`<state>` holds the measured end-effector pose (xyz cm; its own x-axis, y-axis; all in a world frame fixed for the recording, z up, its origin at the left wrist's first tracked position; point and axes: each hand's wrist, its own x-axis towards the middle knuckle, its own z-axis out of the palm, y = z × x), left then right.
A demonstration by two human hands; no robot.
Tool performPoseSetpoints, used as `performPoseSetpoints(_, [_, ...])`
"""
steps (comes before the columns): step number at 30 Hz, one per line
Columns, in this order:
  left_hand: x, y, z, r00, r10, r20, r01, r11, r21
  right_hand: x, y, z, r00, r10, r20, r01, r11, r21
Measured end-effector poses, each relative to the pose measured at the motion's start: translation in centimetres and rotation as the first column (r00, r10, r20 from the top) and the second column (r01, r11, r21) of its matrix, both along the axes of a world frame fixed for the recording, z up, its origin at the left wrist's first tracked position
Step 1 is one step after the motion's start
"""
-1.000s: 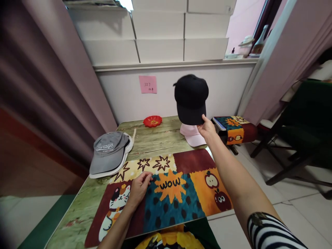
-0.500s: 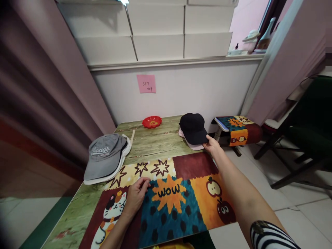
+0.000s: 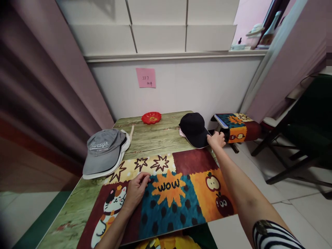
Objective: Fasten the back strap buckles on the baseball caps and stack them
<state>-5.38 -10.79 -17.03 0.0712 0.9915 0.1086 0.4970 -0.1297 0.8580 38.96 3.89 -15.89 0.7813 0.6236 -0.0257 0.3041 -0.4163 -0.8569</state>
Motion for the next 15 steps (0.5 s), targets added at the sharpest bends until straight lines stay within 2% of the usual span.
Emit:
performPoseSetpoints(4, [0.0,0.0,0.0,1.000,-0.004,0.014,0.004,1.000,0.003,-1.6,-0.5,-0.1,0.993,0.070,0.096,-0.055,0.987,-0.152])
performPoseSetpoints(9, [0.0,-0.1,-0.1,1.000,-0.008,0.029,0.008,1.000,0.010,-4.1,-1.6,-0.6,0.965,0.168,0.203,-0.120,0.966,-0.230])
performPoseSetpoints(11, [0.1,-0.2,-0.2,0.999,-0.013,0.038,0.012,1.000,0.016,-5.0,-1.9,-0.6,0.960,0.148,0.236,-0.088,0.965,-0.247])
performPoseSetpoints(15, [0.1,-0.2,-0.2,0.999,-0.016,0.042,0.015,1.000,0.025,-7.3,-1.9,-1.1,0.965,0.029,0.261,0.039,0.967,-0.252])
